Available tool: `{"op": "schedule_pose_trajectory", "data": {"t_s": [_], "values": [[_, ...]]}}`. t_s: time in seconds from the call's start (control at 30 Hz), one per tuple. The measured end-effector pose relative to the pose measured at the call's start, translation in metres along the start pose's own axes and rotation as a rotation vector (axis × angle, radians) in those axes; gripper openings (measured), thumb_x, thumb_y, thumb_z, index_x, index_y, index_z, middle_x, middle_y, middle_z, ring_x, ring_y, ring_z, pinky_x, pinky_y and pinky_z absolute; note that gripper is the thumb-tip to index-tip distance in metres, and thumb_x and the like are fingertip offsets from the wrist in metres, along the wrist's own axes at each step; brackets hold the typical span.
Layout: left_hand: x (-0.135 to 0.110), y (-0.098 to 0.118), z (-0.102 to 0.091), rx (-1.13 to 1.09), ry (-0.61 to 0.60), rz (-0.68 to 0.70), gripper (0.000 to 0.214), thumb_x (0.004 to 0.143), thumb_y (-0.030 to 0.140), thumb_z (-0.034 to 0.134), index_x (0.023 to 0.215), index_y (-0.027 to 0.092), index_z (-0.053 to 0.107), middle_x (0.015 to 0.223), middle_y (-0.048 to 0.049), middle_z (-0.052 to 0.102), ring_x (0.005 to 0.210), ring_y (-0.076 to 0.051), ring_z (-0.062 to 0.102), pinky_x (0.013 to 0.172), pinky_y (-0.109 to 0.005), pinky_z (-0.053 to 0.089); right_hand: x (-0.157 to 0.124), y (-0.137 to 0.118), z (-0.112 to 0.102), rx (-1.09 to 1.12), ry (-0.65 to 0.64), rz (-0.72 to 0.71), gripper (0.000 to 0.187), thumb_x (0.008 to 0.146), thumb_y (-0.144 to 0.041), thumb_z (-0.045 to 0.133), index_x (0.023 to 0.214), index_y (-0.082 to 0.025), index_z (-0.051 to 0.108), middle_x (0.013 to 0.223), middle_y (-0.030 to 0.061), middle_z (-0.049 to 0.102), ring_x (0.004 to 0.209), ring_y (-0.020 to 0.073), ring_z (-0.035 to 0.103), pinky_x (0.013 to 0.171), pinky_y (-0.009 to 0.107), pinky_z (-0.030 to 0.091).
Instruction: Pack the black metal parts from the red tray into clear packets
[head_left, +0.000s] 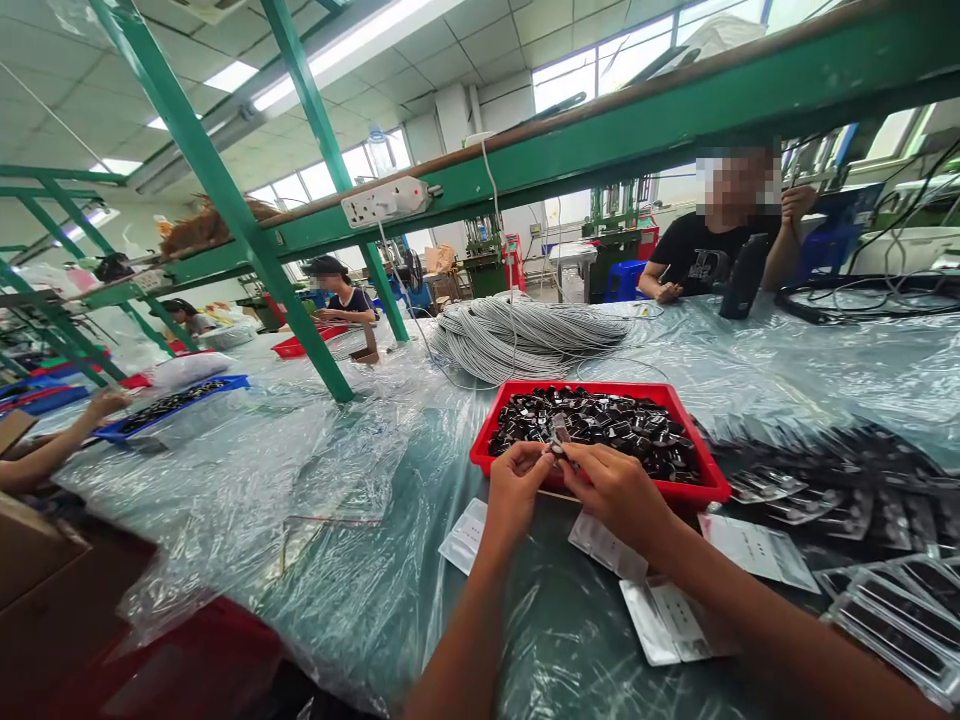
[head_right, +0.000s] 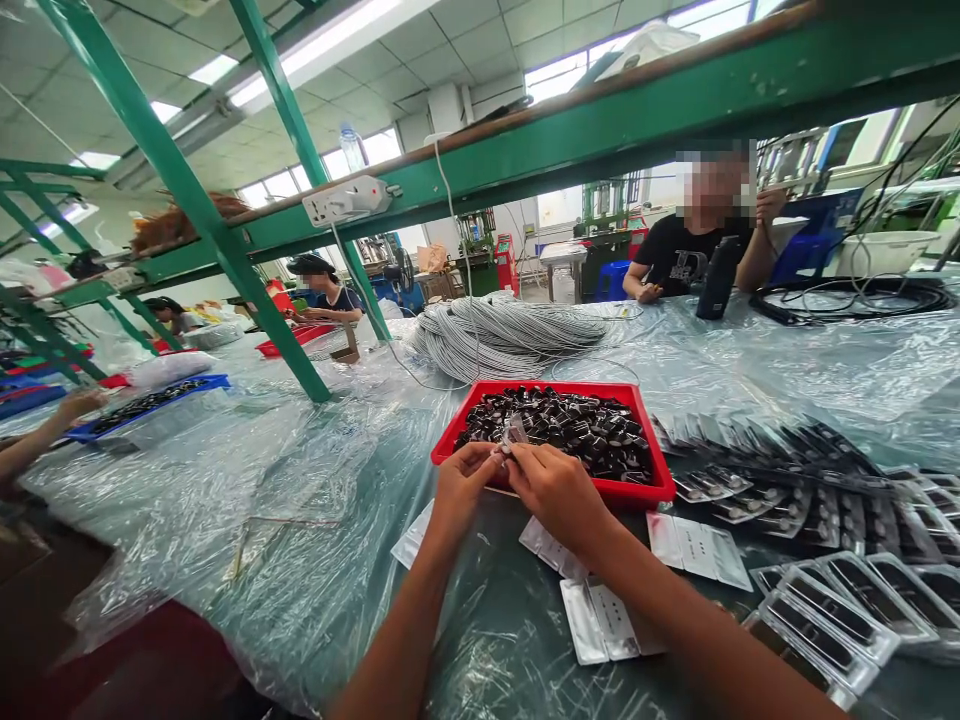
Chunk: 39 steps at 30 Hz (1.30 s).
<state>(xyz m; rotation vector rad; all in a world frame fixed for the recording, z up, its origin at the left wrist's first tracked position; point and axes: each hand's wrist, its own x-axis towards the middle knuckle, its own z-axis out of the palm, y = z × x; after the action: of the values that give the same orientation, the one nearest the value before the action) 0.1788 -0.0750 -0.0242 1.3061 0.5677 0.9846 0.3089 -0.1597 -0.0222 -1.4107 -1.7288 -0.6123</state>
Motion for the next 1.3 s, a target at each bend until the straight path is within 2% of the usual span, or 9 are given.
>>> {"op": "schedule_pose_trajectory", "data": {"t_s": [0.17,0.33,0.57,0.7,0.87,1.03,1.13,1.2,1.3], "values": [[0.001,0.002,0.000,-0.009,-0.039,-0.014,0.032,0.066,0.042,0.081,0.082,0.015,0.070,0.074,-0.0047,0.072,0.073,-0.019,0.068,0.078,-0.034,0.053,0.002,0.004,-0.003,-0.031,-0.081,-0.085,0.030,0.097,-0.011,0.041,0.121,-0.013,0.060,0.108,0.0149,0.068,0.096,0.0222,0.070,0.073,0.032,0.061],[0.001,0.001,0.003,-0.032,-0.014,-0.003,0.035,0.065,0.042,0.082,0.082,0.015,0.070,0.074,-0.0052,0.072,0.070,-0.018,0.067,0.073,-0.032,0.053,0.000,0.007,-0.005,-0.070,-0.108,-0.117,0.026,0.098,-0.012,0.042,0.115,-0.014,0.061,0.110,0.0142,0.069,0.100,0.0208,0.069,0.074,0.028,0.061],[0.010,0.002,-0.010,-0.021,0.200,0.102,0.035,0.068,0.040,0.078,0.088,0.013,0.067,0.080,-0.0041,0.071,0.071,-0.015,0.067,0.075,-0.029,0.053,0.006,0.006,-0.011,0.174,0.077,0.042,0.013,0.096,-0.014,0.049,0.102,-0.019,0.059,0.097,0.0074,0.071,0.085,0.0171,0.071,0.073,0.028,0.059],[0.019,0.011,-0.042,-0.010,0.501,0.197,0.039,0.068,0.039,0.075,0.095,0.014,0.062,0.076,-0.0009,0.067,0.065,-0.013,0.066,0.072,-0.028,0.053,0.008,0.043,-0.016,0.135,0.075,0.287,0.014,0.092,-0.021,0.052,0.103,-0.019,0.061,0.099,0.0091,0.071,0.085,0.0231,0.070,0.078,0.039,0.059],[0.004,0.021,-0.106,0.364,0.792,0.081,0.033,0.078,0.035,0.062,0.103,0.015,0.056,0.085,-0.0062,0.067,0.081,-0.019,0.069,0.081,-0.037,0.055,0.002,0.074,-0.016,-0.149,-0.101,0.287,0.026,0.088,-0.022,0.051,0.108,-0.016,0.066,0.131,0.0185,0.057,0.120,0.0364,0.055,0.098,0.057,0.047],[-0.054,0.017,-0.123,0.757,0.752,0.046,0.033,0.065,0.034,0.073,0.090,0.015,0.065,0.108,-0.0147,0.064,0.114,-0.034,0.057,0.104,-0.050,0.041,0.009,0.049,-0.014,-0.092,-0.102,0.148,0.028,0.092,-0.022,0.044,0.111,-0.015,0.065,0.134,0.0184,0.053,0.120,0.0330,0.054,0.098,0.051,0.048],[-0.083,0.005,-0.108,1.240,0.501,0.033,0.043,0.072,0.044,0.069,0.101,0.013,0.067,0.113,-0.0167,0.063,0.116,-0.036,0.055,0.103,-0.051,0.040,0.016,0.031,-0.021,-0.063,-0.148,0.129,0.029,0.093,-0.020,0.042,0.111,-0.015,0.065,0.133,0.0186,0.053,0.118,0.0317,0.056,0.094,0.046,0.050],[-0.094,-0.001,-0.100,1.421,0.373,-0.003,0.045,0.076,0.045,0.065,0.107,0.013,0.067,0.115,-0.0171,0.063,0.112,-0.035,0.057,0.098,-0.050,0.044,0.020,0.023,-0.031,-0.035,-0.282,0.138,0.028,0.094,-0.019,0.041,0.106,-0.015,0.066,0.122,0.0169,0.060,0.106,0.0281,0.062,0.087,0.040,0.051],[-0.103,-0.004,-0.096,1.474,0.309,0.014,0.043,0.076,0.043,0.064,0.107,0.012,0.067,0.117,-0.0168,0.062,0.111,-0.033,0.057,0.097,-0.049,0.046,0.028,0.021,-0.057,0.010,-0.697,0.140,0.020,0.092,-0.023,0.049,0.094,-0.017,0.068,0.096,0.0095,0.069,0.082,0.0223,0.066,0.070,0.030,0.048]]}}
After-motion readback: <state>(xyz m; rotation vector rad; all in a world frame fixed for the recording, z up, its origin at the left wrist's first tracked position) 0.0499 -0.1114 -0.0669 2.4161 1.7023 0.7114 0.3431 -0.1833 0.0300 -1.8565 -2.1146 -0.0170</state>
